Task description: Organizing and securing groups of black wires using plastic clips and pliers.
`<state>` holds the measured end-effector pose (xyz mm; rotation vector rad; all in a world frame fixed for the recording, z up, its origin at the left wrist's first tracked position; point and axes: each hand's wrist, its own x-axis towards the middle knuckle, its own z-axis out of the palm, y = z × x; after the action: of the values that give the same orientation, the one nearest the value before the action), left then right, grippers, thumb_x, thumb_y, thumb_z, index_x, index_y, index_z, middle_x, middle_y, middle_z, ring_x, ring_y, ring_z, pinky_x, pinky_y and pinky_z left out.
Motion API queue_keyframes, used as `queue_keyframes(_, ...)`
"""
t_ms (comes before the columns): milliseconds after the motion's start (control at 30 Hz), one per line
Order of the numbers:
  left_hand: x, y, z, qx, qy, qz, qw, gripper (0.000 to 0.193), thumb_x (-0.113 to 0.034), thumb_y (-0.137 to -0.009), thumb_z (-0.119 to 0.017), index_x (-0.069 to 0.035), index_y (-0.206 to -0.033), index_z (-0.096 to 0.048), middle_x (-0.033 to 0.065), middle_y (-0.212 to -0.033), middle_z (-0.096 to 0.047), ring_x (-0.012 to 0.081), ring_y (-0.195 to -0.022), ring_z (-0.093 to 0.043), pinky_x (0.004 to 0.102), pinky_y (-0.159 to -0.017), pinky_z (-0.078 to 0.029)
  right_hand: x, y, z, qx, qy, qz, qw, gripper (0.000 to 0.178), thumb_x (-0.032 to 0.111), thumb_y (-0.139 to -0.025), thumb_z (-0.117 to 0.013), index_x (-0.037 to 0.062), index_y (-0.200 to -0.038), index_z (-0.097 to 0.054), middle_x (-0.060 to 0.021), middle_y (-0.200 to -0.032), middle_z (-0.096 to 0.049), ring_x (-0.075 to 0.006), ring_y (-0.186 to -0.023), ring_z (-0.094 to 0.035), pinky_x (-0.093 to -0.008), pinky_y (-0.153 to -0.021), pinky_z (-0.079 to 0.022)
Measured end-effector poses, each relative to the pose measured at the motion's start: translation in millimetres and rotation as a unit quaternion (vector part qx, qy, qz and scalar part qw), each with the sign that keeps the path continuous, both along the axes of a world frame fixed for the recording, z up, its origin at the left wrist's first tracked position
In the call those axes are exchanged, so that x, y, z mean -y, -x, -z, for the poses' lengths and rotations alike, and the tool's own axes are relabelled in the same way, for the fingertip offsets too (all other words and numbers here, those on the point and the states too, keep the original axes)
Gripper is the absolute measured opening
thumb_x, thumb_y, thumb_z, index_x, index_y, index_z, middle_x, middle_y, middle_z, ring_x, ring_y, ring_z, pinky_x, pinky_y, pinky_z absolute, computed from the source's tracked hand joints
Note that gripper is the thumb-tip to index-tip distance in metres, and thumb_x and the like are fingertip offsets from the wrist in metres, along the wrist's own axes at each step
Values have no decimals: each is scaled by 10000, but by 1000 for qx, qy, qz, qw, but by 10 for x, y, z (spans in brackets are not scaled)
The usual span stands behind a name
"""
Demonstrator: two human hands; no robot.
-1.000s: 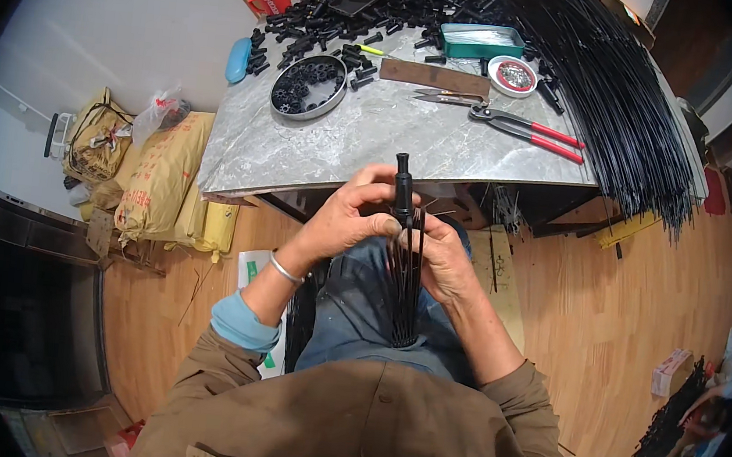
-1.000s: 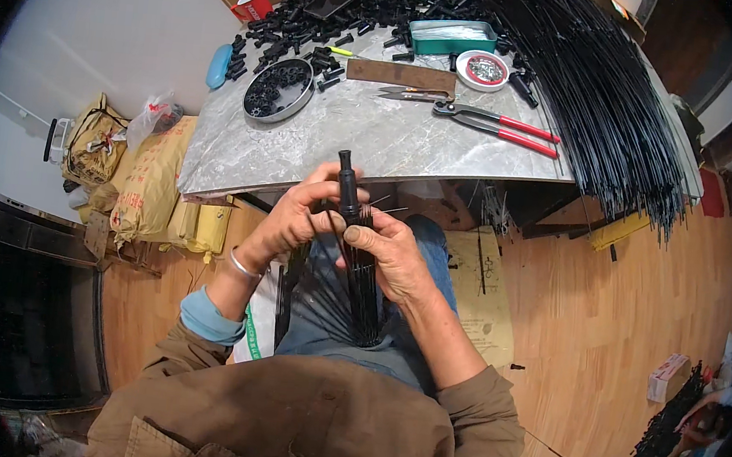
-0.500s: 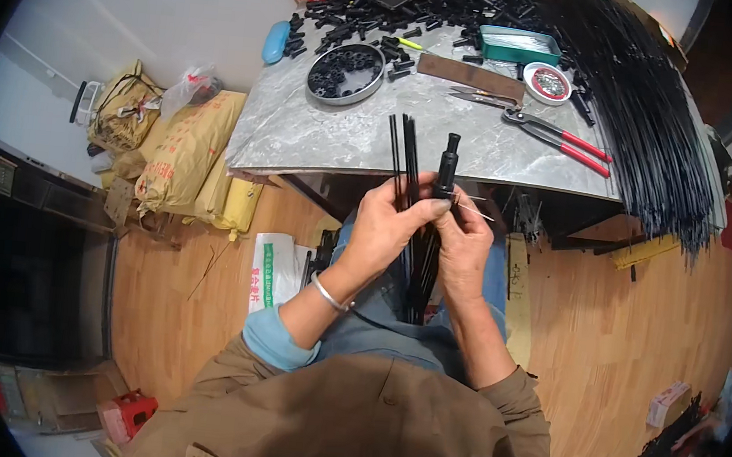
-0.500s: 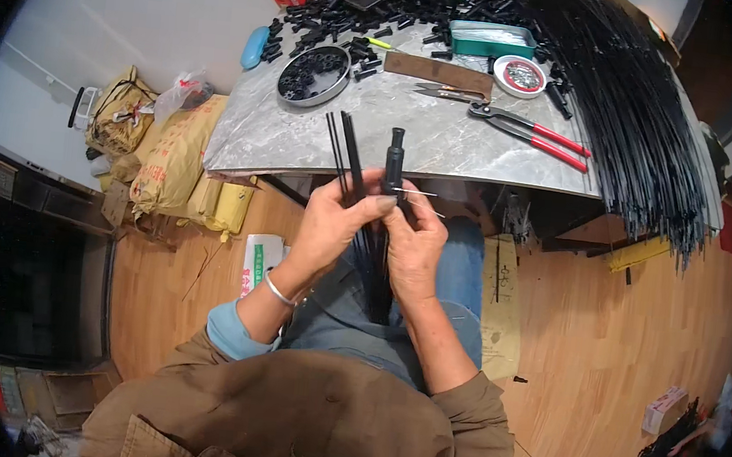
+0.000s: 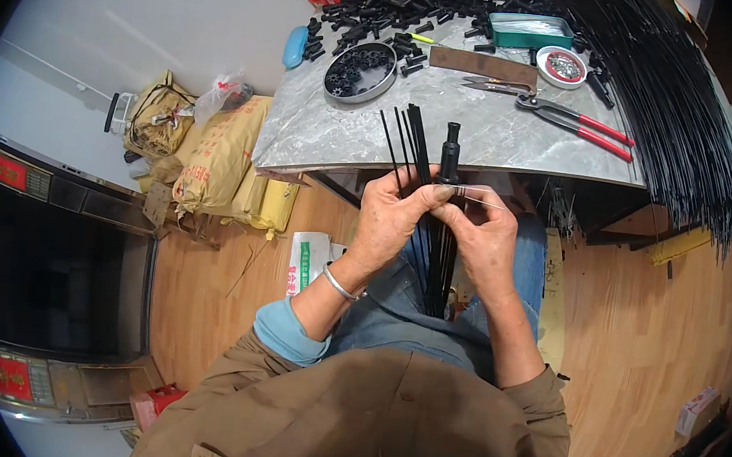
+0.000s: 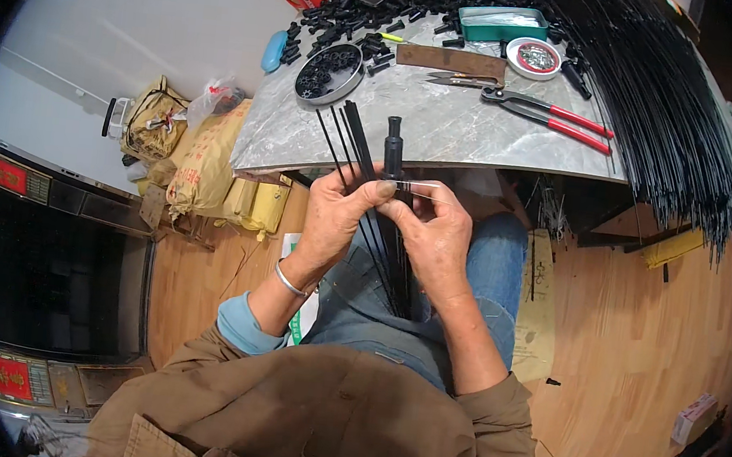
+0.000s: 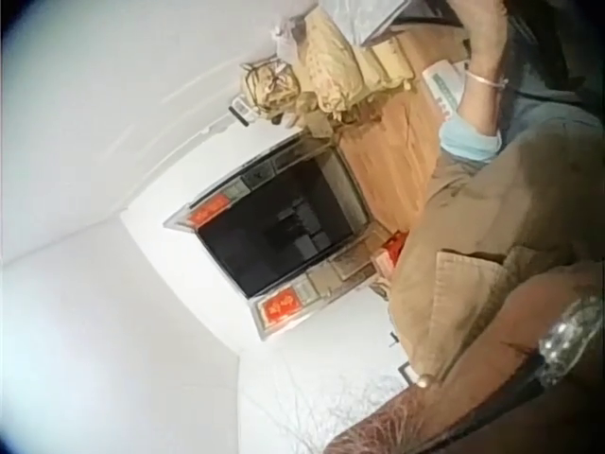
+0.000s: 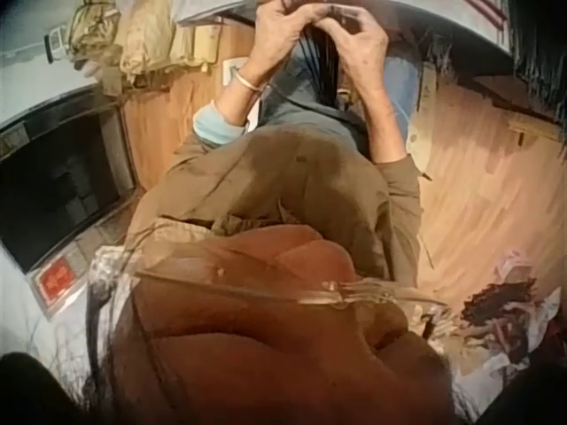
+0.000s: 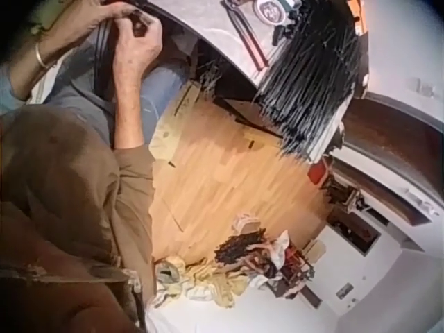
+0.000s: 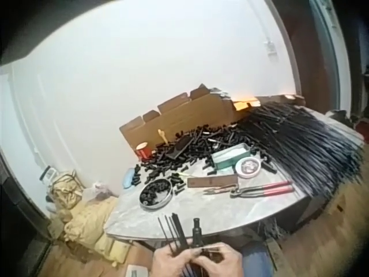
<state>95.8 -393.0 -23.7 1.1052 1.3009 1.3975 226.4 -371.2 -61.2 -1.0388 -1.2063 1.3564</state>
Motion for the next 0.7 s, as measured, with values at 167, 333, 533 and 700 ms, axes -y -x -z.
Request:
queue_keyframes(167,24,-17,-19,-15,-13,-2,1000,273,-101,-843,-689,20,-1080,-633,8,-930,-657,62,-833,-577,215,-774,-474,-44,-169,-139,17,23,-68,997,157,117,-756,-757,26,-714,-636,66,-632,-523,-29,-600,-446,-211,-532,-362)
queue_keyframes(333,80,-49,-37,-21,-36,-7,999,265,-100,-846,-685,18,-1077,-634,6,-930,-658,61,-836,-578,214,-776,-476,-113,-224,-69,-57,70,-149,985,163,151,-771,-754,36,-722,-649,74,-635,-514,-20,-591,-423,-199,-518,-335)
queue_keyframes(533,156,-46,-47,-32,-57,-41,997,260,-110,-848,-684,7,-1076,-639,5,-914,-661,57,-821,-573,216,-756,-478,-106,-162,-80,-82,99,-181,975,224,253,-785,-760,61,-763,-645,79,-666,-533,-16,-592,-431,-192,-519,-338)
queue_keyframes(700,211,-35,-20,-45,-62,-25,997,268,-108,-850,-680,2,-1091,-639,4,-916,-663,54,-826,-569,218,-758,-476,-186,-227,-6,-96,141,-279,945,237,309,-805,-737,99,-795,-629,80,-720,-542,-13,-638,-445,-186,-557,-357)
